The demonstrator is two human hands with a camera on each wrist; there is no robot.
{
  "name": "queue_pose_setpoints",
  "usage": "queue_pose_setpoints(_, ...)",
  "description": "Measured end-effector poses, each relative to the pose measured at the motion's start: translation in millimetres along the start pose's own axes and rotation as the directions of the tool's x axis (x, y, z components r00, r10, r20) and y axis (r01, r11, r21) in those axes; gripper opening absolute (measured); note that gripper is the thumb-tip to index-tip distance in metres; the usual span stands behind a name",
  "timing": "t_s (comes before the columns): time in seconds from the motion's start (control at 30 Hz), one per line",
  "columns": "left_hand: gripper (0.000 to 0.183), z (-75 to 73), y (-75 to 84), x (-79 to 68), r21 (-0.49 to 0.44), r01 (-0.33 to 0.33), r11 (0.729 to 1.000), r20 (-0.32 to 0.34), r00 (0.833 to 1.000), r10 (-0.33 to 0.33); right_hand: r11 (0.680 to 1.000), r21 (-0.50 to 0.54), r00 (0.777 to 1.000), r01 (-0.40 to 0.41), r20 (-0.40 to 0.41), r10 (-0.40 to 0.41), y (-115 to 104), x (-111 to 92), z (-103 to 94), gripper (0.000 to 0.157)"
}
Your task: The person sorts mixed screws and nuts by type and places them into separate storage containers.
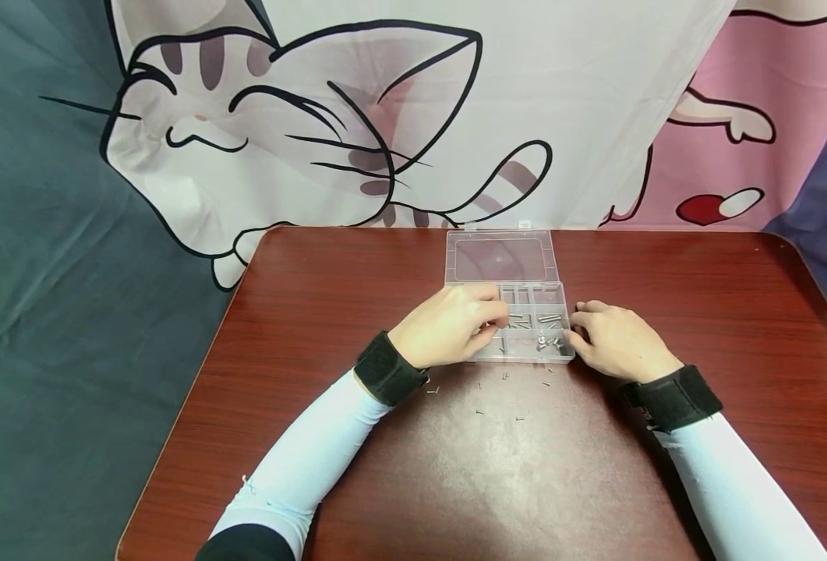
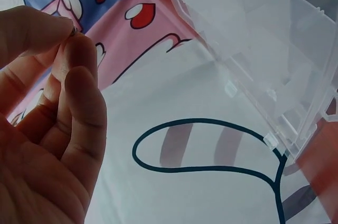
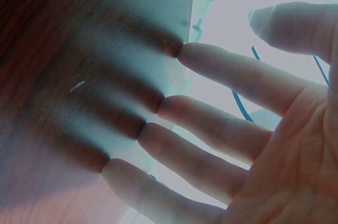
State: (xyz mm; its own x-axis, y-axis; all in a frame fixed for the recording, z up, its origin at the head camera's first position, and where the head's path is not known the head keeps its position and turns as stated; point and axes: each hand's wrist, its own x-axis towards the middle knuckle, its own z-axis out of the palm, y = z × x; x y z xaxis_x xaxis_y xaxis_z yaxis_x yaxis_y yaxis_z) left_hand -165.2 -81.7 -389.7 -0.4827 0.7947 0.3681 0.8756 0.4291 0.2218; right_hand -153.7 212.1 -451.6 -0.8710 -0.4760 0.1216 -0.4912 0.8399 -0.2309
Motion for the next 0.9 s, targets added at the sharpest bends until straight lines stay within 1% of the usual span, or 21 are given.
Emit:
queue_pose_setpoints(0.03, 0.009, 0.2, 0.2, -0.5, 0.001, 0.008, 1.0, 0.008, 1.0, -0.008, 1.0, 0.0, 1.0, 0.0, -0.001, 0.0, 0, 0, 0.2, 0.023)
queue_pose_setpoints(0.07, 0.011, 0.1, 0.5, -0.9, 0.007, 0.018, 1.0, 0.022, 1.0, -0.018, 1.0, 0.0, 1.0, 0.001, -0.002, -0.001, 0, 0, 0.3, 0.023)
queue_pose_setpoints(0.1, 0.021, 0.0, 0.9, -1.6, 0.012, 0.032, 0.999, 0.04, 0.999, -0.032, 1.0, 0.0, 1.0, 0.0, -0.003, 0.0, 0, 0, 0.3, 0.023)
queue_pose_setpoints(0.13, 0.036, -0.4, 1.4, -2.3, 0.02, 0.052, 0.998, 0.062, 0.997, -0.053, 1.0, 0.0, 1.0, 0.0, -0.003, 0.0, 0, 0, 0.3, 0.023)
queue_pose_setpoints(0.2, 0.072, -1.1, 2.2, -4.0, 0.048, 0.089, 0.995, 0.104, 0.99, -0.094, 1.0, 0.0, 1.0, 0.001, -0.003, -0.001, 0, 0, 0.4, 0.023)
queue_pose_setpoints(0.23, 0.088, -1.2, 2.5, -5.1, 0.066, 0.106, 0.992, 0.122, 0.986, -0.114, 1.0, 0.001, 1.0, 0.0, -0.003, 0.0, 0, 0, 0.3, 0.022)
queue_pose_setpoints(0.27, 0.1, -1.1, 2.6, -6.1, 0.083, 0.12, 0.989, 0.139, 0.982, -0.131, 1.0, 0.001, 1.0, 0.001, -0.004, -0.001, 0, 0, 0.2, 0.022)
queue_pose_setpoints(0.3, 0.109, -1.0, 2.8, -7.7, 0.092, 0.134, 0.987, 0.15, 0.978, -0.146, 1.0, 0.0, 1.0, 0.001, -0.004, -0.001, 0, 0, 0.3, 0.022)
queue_pose_setpoints(0.37, 0.117, -0.3, 2.8, -11.0, 0.104, 0.144, 0.984, 0.157, 0.975, -0.159, 1.0, 0.001, 1.0, 0.0, -0.005, 0.0, 1, 0, 0.4, 0.021)
queue_pose_setpoints(0.47, 0.116, 1.2, 3.1, -17.0, 0.096, 0.139, 0.986, 0.16, 0.975, -0.153, 1.0, 0.002, 1.0, -0.003, -0.002, 0.003, 1, 0, 0.5, 0.023)
queue_pose_setpoints(0.57, 0.108, 3.2, 3.5, -23.3, 0.094, 0.112, 0.989, 0.17, 0.977, -0.127, 1.0, 0.002, 1.0, -0.001, -0.003, 0.001, 1, 0, 0.4, 0.022)
queue_pose_setpoints(0.63, 0.098, 5.7, 3.7, -27.8, 0.114, 0.084, 0.99, 0.186, 0.977, -0.105, 1.0, -0.001, 1.0, 0.003, -0.006, -0.003, 1, 0, 0.3, 0.022)
queue_pose_setpoints(0.77, 0.073, 14.3, 3.9, -36.5, 0.156, 0.027, 0.987, 0.216, 0.975, -0.061, 1.0, -0.004, 1.0, 0.003, -0.002, -0.003, 1, 0, 0.3, 0.022)
queue_pose_setpoints(0.9, 0.055, 24.4, 6.3, -42.8, 0.148, -0.007, 0.989, 0.196, 0.98, -0.022, 1.0, -0.003, 1.0, -0.002, 0.006, 0.002, 1, 0, 0.0, 0.024)
